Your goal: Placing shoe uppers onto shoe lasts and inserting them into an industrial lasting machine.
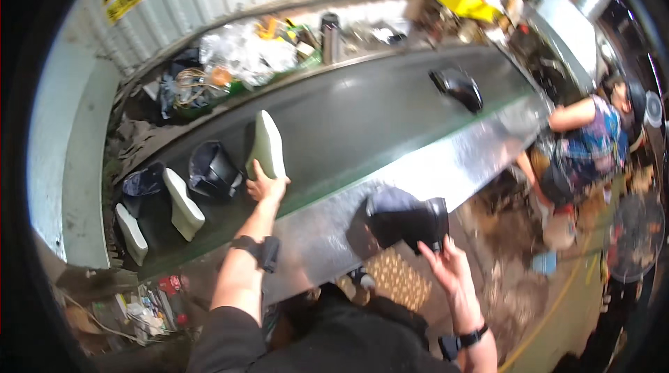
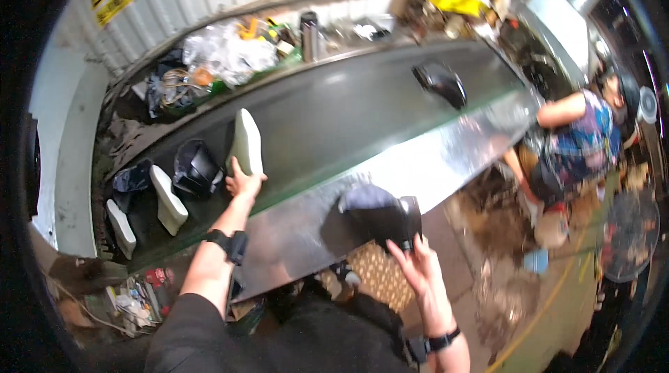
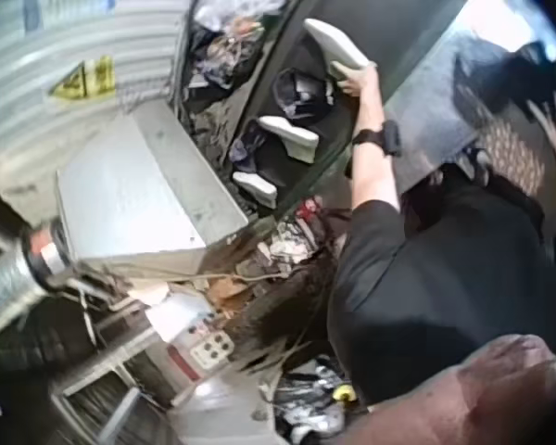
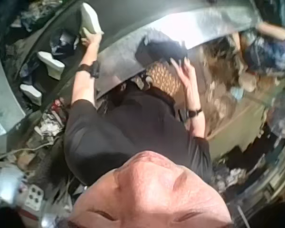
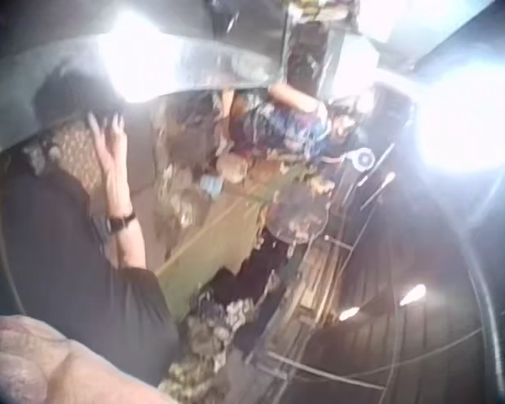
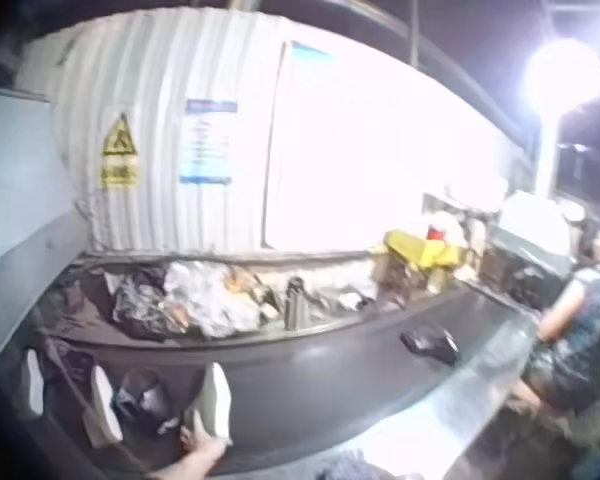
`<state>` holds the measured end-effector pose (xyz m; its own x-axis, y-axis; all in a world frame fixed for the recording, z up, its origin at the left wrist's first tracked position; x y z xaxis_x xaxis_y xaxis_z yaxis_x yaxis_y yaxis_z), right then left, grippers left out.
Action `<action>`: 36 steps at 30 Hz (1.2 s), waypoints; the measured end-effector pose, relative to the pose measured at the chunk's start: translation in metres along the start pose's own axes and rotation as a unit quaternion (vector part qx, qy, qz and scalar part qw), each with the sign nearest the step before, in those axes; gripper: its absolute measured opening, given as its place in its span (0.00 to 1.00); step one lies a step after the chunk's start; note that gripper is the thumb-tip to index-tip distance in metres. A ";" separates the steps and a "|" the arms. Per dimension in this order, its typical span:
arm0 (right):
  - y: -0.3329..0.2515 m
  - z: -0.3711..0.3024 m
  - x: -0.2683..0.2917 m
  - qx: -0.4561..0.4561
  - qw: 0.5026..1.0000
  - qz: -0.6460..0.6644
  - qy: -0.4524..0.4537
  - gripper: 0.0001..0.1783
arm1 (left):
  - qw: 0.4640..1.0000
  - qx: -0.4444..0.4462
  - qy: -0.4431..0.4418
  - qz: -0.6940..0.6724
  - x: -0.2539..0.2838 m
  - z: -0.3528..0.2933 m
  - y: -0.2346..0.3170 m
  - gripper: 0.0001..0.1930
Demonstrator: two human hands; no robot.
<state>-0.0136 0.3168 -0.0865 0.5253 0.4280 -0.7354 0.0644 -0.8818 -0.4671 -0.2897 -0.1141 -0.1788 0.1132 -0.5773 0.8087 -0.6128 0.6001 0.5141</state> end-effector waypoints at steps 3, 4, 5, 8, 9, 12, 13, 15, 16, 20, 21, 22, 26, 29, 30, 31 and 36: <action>-0.006 0.008 -0.022 -0.002 0.997 0.075 -0.025 0.10 | 0.990 -0.125 0.030 0.066 0.044 -0.036 0.004 0.51; -0.010 0.011 -0.023 0.008 0.998 0.061 -0.006 0.10 | 0.972 -0.214 0.056 0.077 0.061 -0.057 0.015 0.47; -0.008 0.015 -0.026 -0.010 0.996 0.091 0.008 0.09 | 0.946 -0.296 0.085 0.104 0.081 -0.081 0.022 0.43; -0.002 0.025 -0.040 -0.063 0.989 0.133 0.013 0.08 | 0.875 -0.469 0.090 0.085 0.113 -0.157 0.035 0.33; 0.002 0.027 -0.045 -0.091 0.986 0.141 0.006 0.07 | 0.850 -0.511 0.093 0.092 0.116 -0.183 0.035 0.32; 0.010 0.036 -0.059 -0.117 0.985 0.126 -0.024 0.07 | 0.781 -0.610 0.067 0.119 0.098 -0.260 0.026 0.27; 0.012 0.038 -0.063 -0.121 0.986 0.110 -0.034 0.07 | 0.728 -0.669 0.082 0.126 0.087 -0.287 0.025 0.26; 0.014 0.043 -0.075 -0.105 0.990 0.059 -0.069 0.14 | 0.684 -0.718 0.096 0.085 0.061 -0.330 0.022 0.25; 0.014 0.042 -0.087 -0.095 0.988 -0.008 -0.124 0.19 | 0.687 -0.719 0.075 0.068 0.047 -0.342 0.020 0.24; -0.001 0.041 -0.100 -0.011 0.973 -0.191 -0.126 0.27 | 0.685 -0.725 -0.015 0.073 0.004 -0.370 0.027 0.17; -0.011 0.038 -0.104 0.024 0.966 -0.224 -0.131 0.27 | 0.703 -0.701 -0.120 0.009 0.002 -0.367 0.029 0.12; -0.022 0.032 -0.106 0.076 0.941 -0.301 -0.132 0.28 | 0.744 -0.638 -0.171 -0.095 0.010 -0.351 0.036 0.11; -0.032 -0.015 -0.119 0.268 0.706 -0.604 -0.255 0.35 | 0.661 0.110 -0.319 -0.670 -0.005 -0.239 0.001 0.31; 0.010 -0.049 -0.094 0.282 0.551 -0.694 -0.369 0.30 | 0.638 0.167 -0.471 -0.586 -0.010 -0.214 0.000 0.28; 0.023 -0.066 -0.090 0.362 0.480 -0.685 -0.411 0.28 | 0.692 0.134 -0.442 -0.555 -0.012 -0.205 -0.007 0.24; 0.043 -0.074 -0.079 0.398 0.396 -0.701 -0.440 0.26 | 0.762 0.129 -0.394 -0.498 -0.015 -0.195 -0.021 0.20; 0.090 -0.066 -0.031 0.420 0.436 -0.691 -0.395 0.31 | 0.897 0.034 -0.228 -0.378 -0.026 -0.150 -0.031 0.18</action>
<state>0.0320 0.2114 -0.0738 -0.0009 0.6630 0.7487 -0.6516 0.5675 -0.5033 -0.1567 -0.0347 -0.1731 0.1950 -0.9804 0.0277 -0.5440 -0.0845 0.8348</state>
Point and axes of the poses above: each hand's wrist, its own z-axis towards the middle knuckle, its own x-axis out of the back of the hand, y = z × x, the point moved 9 cm from there along z, towards the middle knuckle, and after that the axes turned 2 degrees about -z, right-handed, at the moved point
